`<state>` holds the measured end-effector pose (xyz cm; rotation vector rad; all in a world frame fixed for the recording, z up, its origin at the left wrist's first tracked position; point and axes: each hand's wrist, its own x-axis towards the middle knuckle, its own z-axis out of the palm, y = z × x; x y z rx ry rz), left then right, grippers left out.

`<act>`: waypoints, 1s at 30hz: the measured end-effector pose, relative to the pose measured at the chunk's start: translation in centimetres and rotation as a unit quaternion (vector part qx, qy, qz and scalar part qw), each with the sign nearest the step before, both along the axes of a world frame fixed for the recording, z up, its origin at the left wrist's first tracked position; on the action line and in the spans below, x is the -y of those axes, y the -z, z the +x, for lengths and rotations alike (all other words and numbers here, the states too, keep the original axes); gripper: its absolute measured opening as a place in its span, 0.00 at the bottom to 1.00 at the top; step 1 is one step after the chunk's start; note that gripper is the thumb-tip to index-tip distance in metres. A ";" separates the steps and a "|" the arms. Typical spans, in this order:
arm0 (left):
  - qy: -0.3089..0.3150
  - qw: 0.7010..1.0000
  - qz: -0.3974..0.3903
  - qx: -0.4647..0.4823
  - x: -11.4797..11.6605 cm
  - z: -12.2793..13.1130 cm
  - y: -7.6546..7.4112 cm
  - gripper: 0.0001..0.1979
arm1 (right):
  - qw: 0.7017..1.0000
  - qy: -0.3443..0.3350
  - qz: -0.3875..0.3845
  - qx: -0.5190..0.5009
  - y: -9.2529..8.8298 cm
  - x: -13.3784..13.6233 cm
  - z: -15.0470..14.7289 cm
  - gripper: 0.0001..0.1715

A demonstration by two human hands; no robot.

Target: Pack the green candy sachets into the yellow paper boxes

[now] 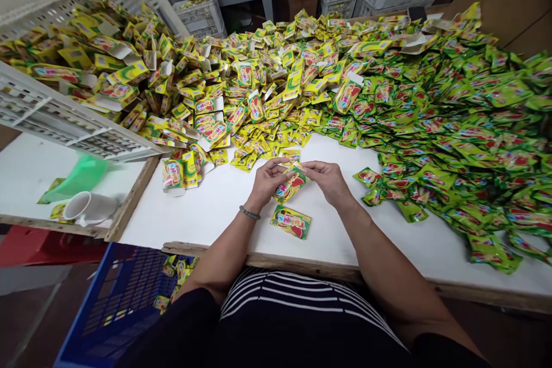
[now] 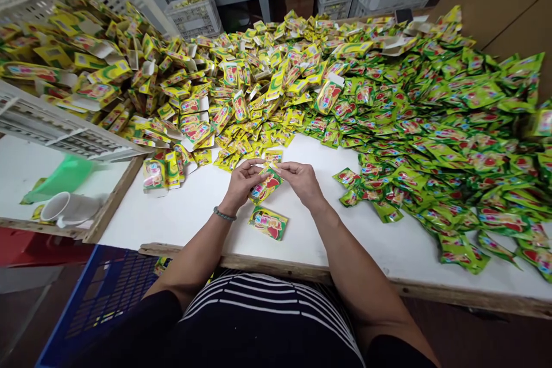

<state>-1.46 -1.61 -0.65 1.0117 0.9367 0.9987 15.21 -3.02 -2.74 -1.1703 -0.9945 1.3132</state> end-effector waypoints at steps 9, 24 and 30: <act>-0.059 0.997 -0.007 0.041 0.0 0.0 0.1 0.24 | 0.992 -0.056 0.087 0.077 -0.6 0.8 -0.3 0.19; 0.296 0.950 -0.033 -0.093 0.7 -0.1 -0.3 0.22 | 0.832 0.221 0.048 0.506 -0.9 0.2 5.0 0.20; -0.033 0.960 0.109 -0.256 -1.2 -2.5 0.1 0.17 | 0.735 0.224 -0.268 0.581 1.2 0.2 9.2 0.26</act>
